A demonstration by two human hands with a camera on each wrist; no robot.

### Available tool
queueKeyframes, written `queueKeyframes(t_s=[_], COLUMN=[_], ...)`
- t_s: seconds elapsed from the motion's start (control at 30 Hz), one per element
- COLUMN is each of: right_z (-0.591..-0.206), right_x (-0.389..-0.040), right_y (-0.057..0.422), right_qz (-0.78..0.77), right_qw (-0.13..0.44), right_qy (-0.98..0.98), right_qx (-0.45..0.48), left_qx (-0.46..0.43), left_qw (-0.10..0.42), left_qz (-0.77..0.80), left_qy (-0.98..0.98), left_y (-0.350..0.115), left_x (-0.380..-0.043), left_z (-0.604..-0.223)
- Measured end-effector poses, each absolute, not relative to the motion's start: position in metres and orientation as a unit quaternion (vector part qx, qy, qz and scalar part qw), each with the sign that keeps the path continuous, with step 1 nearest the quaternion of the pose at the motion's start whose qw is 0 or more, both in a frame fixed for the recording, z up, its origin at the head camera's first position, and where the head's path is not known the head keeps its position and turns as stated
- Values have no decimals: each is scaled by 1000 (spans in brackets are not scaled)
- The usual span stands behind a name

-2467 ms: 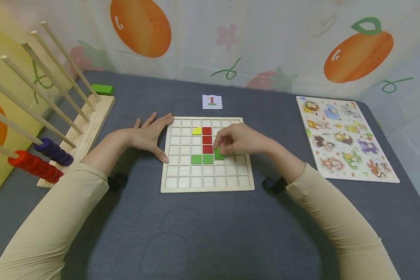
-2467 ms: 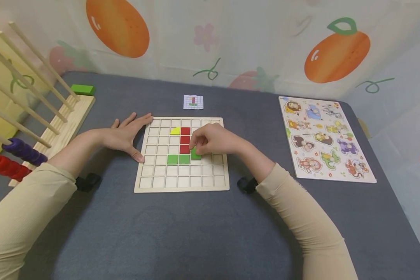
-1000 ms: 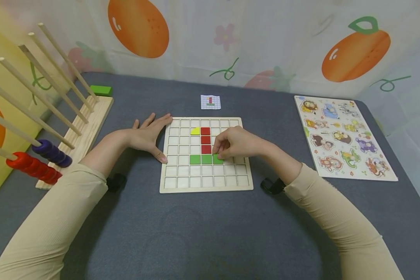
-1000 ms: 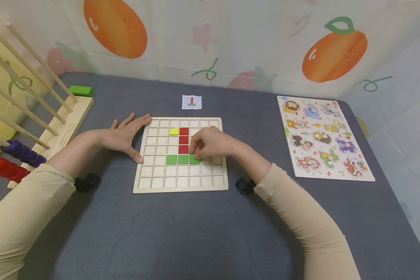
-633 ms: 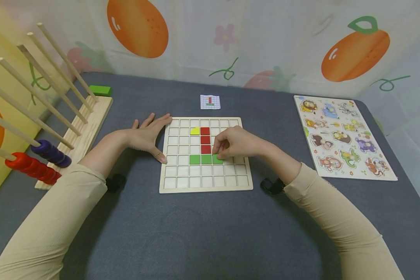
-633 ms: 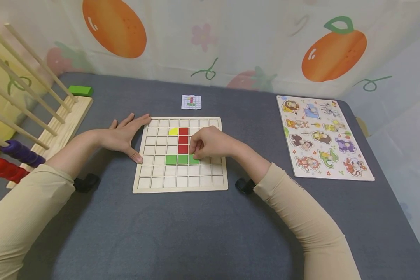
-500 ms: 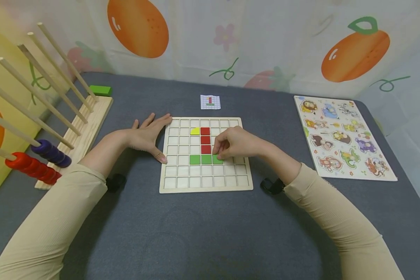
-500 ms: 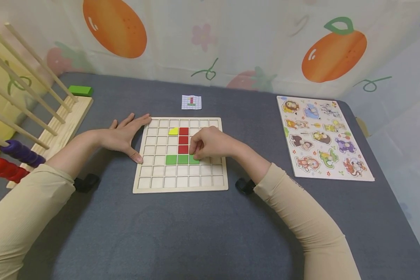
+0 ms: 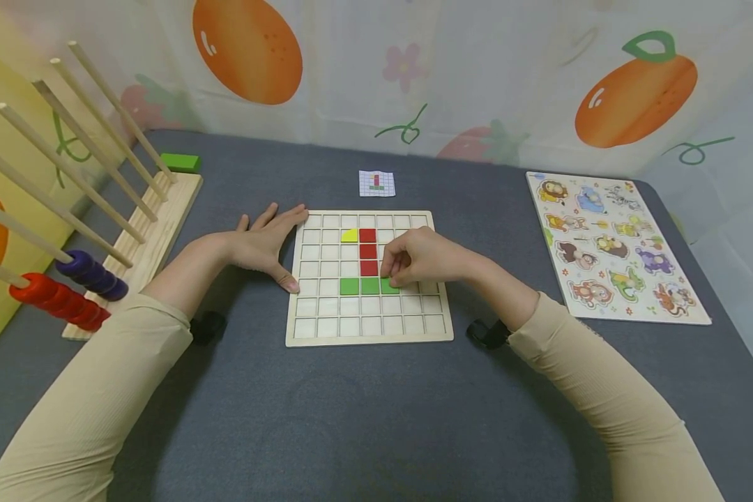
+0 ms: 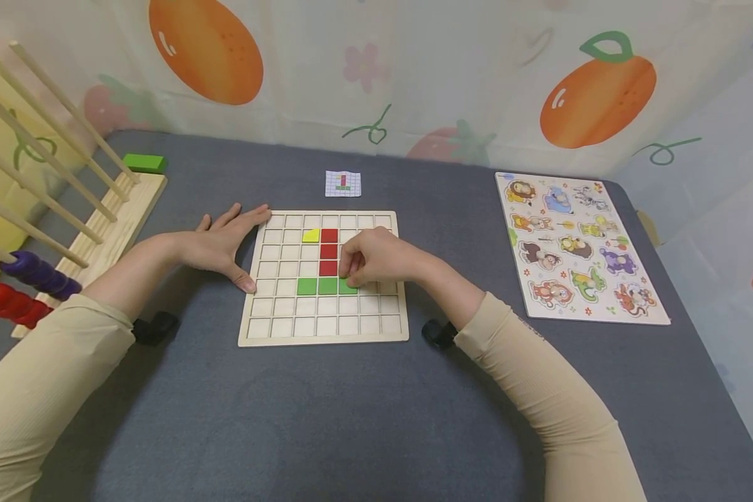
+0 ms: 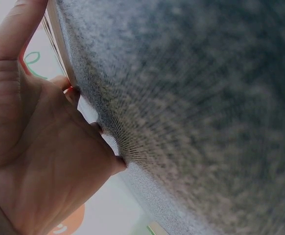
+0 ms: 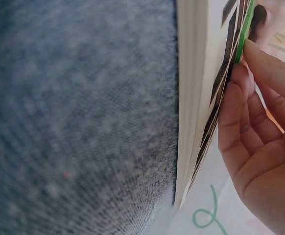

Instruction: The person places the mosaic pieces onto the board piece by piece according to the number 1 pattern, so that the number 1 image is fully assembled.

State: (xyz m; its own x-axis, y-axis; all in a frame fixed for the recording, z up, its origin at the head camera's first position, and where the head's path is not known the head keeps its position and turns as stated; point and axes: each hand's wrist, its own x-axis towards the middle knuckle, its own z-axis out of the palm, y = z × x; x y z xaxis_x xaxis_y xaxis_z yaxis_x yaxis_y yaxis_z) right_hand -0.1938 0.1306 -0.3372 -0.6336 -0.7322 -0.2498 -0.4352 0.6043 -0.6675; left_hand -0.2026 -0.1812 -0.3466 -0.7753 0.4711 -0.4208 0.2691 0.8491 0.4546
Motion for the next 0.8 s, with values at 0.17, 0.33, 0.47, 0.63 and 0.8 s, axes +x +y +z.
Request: queueKeyframes(t_s=[0.17,0.33,0.47,0.63,0.8], right_z=[-335,-331,-328,-328,-328], right_x=[-195,-199,-202,-204,-205], right_y=[132,144,160,183,204], right_qz=[-283,-278,-274,-245,-197], right_qw=[248,217,191,146,100], right_qy=[864,881,897,922,949], right_qx=[-335,-314,-291,-260,-223], left_qx=[201,203,207,208,211], left_qw=[273,276,277,275,268], left_qz=[193,195,186,174,184], left_qy=[921,919,920,923,922], left_y=[-183,-184,-182,-180,-178], left_x=[-203,-204,-205,-203,-199], left_z=[-347,-346,-345,-345,-341])
